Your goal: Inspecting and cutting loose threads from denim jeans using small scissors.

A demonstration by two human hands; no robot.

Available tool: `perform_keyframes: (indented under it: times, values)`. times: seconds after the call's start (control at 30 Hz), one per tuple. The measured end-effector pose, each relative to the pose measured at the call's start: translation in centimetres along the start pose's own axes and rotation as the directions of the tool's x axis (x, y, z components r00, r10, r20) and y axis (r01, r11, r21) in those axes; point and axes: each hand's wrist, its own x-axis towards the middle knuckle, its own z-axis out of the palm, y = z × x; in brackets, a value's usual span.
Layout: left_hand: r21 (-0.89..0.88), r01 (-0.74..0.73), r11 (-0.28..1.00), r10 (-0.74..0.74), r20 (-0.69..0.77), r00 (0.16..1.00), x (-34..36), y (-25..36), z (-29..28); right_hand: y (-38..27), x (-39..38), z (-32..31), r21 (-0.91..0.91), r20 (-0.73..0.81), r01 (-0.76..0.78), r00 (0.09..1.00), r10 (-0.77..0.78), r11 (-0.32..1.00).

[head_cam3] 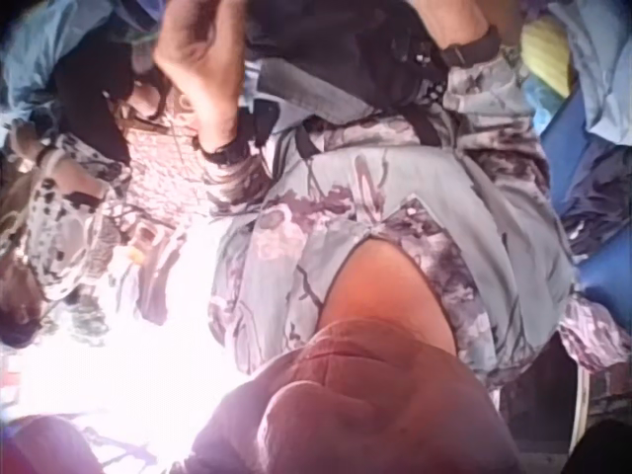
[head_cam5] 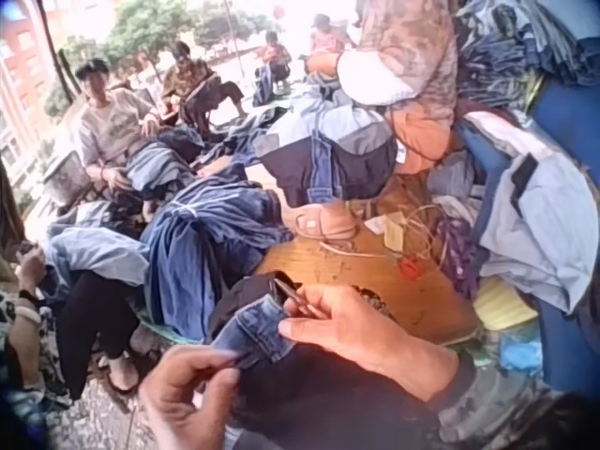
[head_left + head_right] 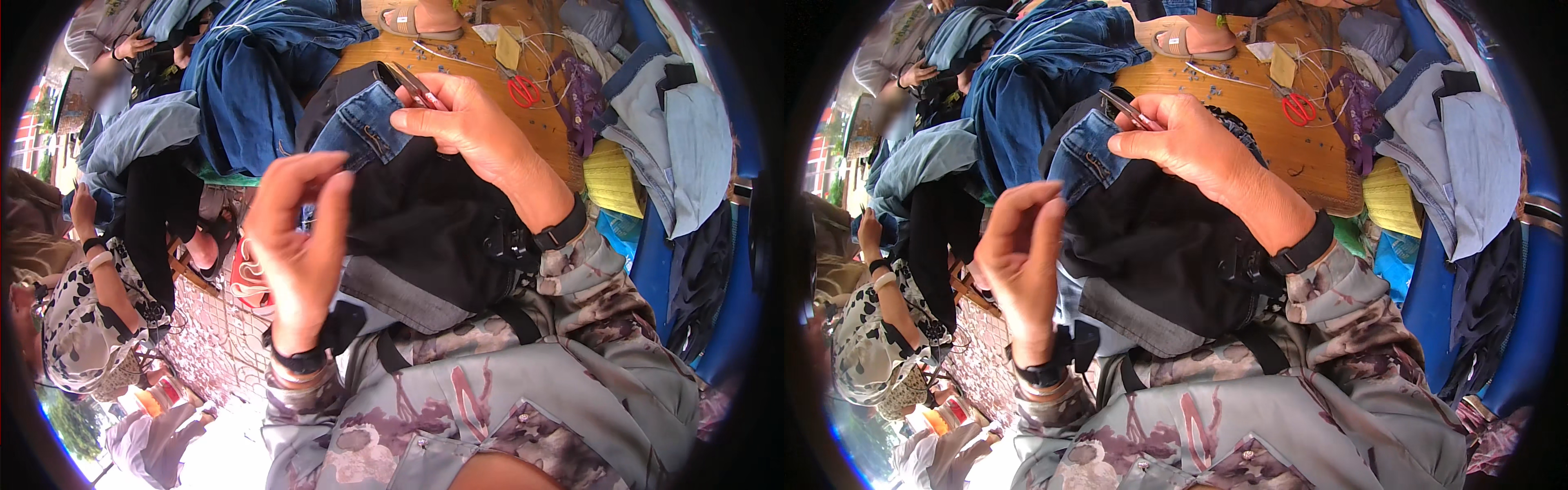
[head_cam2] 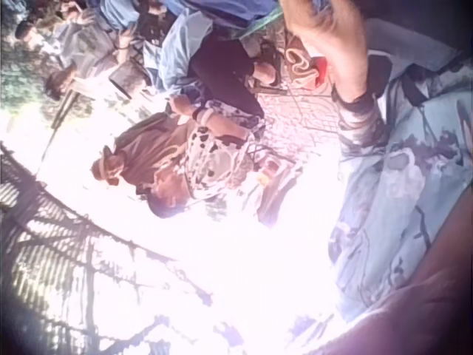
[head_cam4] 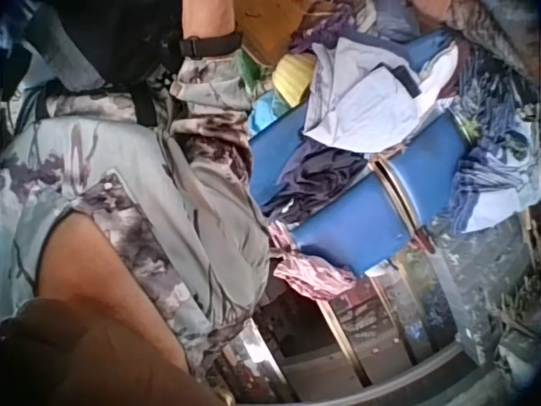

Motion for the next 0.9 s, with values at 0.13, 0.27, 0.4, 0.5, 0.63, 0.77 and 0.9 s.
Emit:
perform_keyframes:
  times: [0.13,0.27,0.4,0.5,0.63,0.77,0.9]
  values:
    - [-0.072,0.124,0.99,-0.126,-0.033,0.991,0.4,-0.9,3.1,0.2,-0.8,0.1,0.054,0.003,0.012,1.0,-0.013,0.998]
    - [-0.086,0.162,0.983,-0.169,-0.076,0.983,0.1,-1.6,4.1,0.9,-1.2,0.3,0.068,-0.001,0.058,0.998,-0.058,0.996]
    - [-0.002,0.155,0.988,-0.155,-0.057,0.986,0.4,-1.6,4.3,1.4,-1.1,0.2,-0.055,-0.063,0.116,0.991,-0.119,0.992]
    - [-0.018,0.156,0.988,-0.157,-0.069,0.985,0.6,-2.2,4.4,2.3,-0.5,0.3,-0.027,-0.078,0.171,0.982,-0.173,0.985]
    - [0.315,-0.03,0.949,0.07,-0.117,0.991,0.6,-1.2,4.2,1.3,-0.6,1.2,-0.082,-0.048,0.173,0.983,-0.177,0.982]
    - [0.384,-0.104,0.918,0.188,-0.189,0.964,1.1,-2.2,5.1,1.7,-1.0,1.2,-0.173,-0.084,0.265,0.956,-0.283,0.949]
    - [0.111,0.128,0.985,-0.115,-0.117,0.986,0.5,-1.8,4.8,0.6,-2.3,0.8,-0.122,-0.112,0.088,0.989,-0.102,0.989]
